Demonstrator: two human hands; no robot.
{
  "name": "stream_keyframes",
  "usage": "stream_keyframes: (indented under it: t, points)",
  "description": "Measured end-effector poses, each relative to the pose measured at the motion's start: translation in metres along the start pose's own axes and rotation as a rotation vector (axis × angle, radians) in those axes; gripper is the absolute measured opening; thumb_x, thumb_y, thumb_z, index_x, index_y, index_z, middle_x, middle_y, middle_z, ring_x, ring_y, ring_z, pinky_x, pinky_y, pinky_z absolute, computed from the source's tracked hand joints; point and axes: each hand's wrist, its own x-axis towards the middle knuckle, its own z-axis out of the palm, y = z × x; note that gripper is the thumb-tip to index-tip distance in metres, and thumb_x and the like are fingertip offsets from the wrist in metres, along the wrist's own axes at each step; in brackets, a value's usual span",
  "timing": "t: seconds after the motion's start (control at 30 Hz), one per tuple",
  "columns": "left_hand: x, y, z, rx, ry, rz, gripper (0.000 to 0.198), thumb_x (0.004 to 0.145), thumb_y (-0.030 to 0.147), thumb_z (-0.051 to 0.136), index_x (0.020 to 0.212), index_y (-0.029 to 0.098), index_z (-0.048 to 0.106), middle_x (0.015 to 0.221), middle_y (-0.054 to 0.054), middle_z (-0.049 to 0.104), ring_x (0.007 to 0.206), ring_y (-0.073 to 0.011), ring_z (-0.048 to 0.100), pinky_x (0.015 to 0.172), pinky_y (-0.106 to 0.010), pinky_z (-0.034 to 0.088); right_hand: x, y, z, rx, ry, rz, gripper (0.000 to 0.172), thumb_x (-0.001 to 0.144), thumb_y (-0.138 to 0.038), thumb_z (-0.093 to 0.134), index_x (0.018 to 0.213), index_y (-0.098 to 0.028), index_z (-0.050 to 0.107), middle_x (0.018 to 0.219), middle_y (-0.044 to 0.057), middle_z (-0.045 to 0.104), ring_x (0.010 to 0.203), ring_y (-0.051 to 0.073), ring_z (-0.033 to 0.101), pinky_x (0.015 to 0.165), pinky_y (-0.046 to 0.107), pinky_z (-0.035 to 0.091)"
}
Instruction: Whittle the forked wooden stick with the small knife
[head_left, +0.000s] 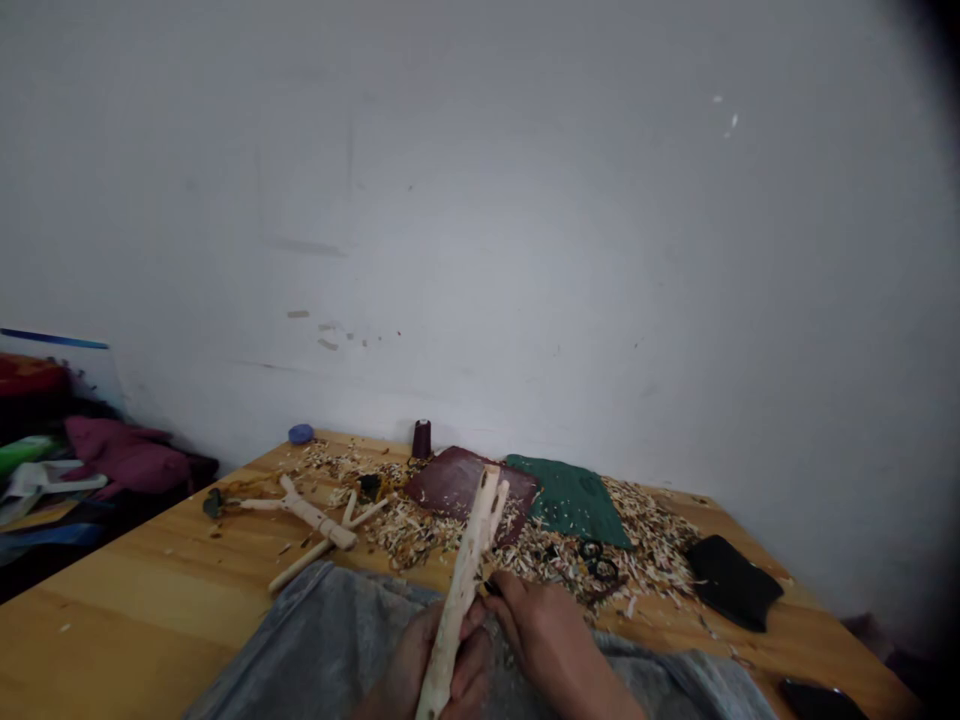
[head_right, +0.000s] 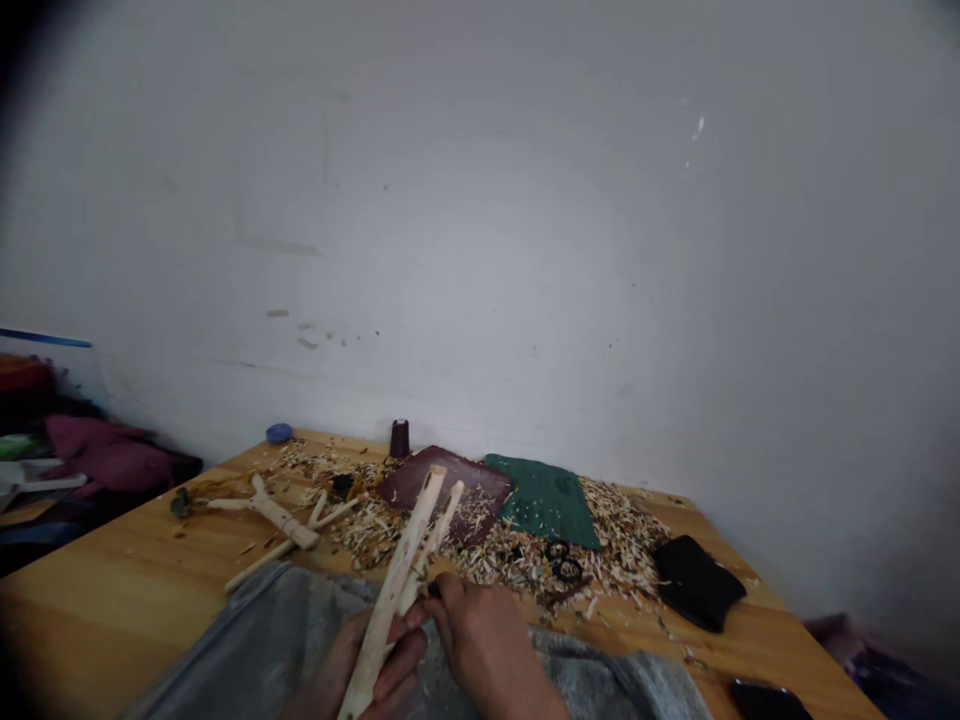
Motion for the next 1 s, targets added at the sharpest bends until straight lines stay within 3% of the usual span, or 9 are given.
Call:
stream_keyframes:
  t: [0.3,0.5,0.87,1.0]
  points:
    - [-0.002,0.011,0.004,-0.056,-0.048,0.070,0.011,0.074,0.025,0.047,0.064,0.021,0.047,0.039,0.005,0.049,0.025,-0.0068,0.039,0.030,-0.013,0.028,0.001,-0.001,0.000,-0.029,0.029,0.095,0.018,0.093,-0.025,0.039,0.098,-0.020,0.056,0.081,0.005,0.069,0.072,0.019,0.065,0.056,0.024,0.032]
    - [0.001,0.010,-0.004,-0.053,-0.126,0.062,0.011,0.077,0.026,0.050,0.067,0.022,0.051,0.041,0.005,0.050,0.024,-0.0083,0.037,0.026,-0.017,0.036,0.001,0.002,0.005,-0.047,0.047,0.094,0.018,0.094,-0.027,0.040,0.097,-0.021,0.056,0.077,0.003,0.069,0.069,0.019,0.065,0.055,0.024,0.031]
    - [-0.001,0.011,-0.014,-0.088,-0.195,-0.032,0.010,0.079,0.027,0.050,0.071,0.021,0.052,0.042,0.005,0.050,0.023,-0.0083,0.034,0.024,-0.019,0.037,0.003,0.007,0.009,-0.086,0.085,0.073,0.013,0.094,-0.026,0.042,0.093,-0.023,0.054,0.080,0.001,0.068,0.069,0.016,0.063,0.055,0.023,0.029]
    - [-0.001,0.010,-0.019,-0.055,-0.168,-0.069,0.009,0.079,0.029,0.051,0.073,0.022,0.050,0.043,0.005,0.049,0.024,-0.0087,0.035,0.026,-0.019,0.039,0.003,0.009,0.010,-0.077,0.064,0.075,0.015,0.094,-0.027,0.040,0.094,-0.023,0.054,0.079,0.001,0.068,0.068,0.016,0.063,0.055,0.023,0.029]
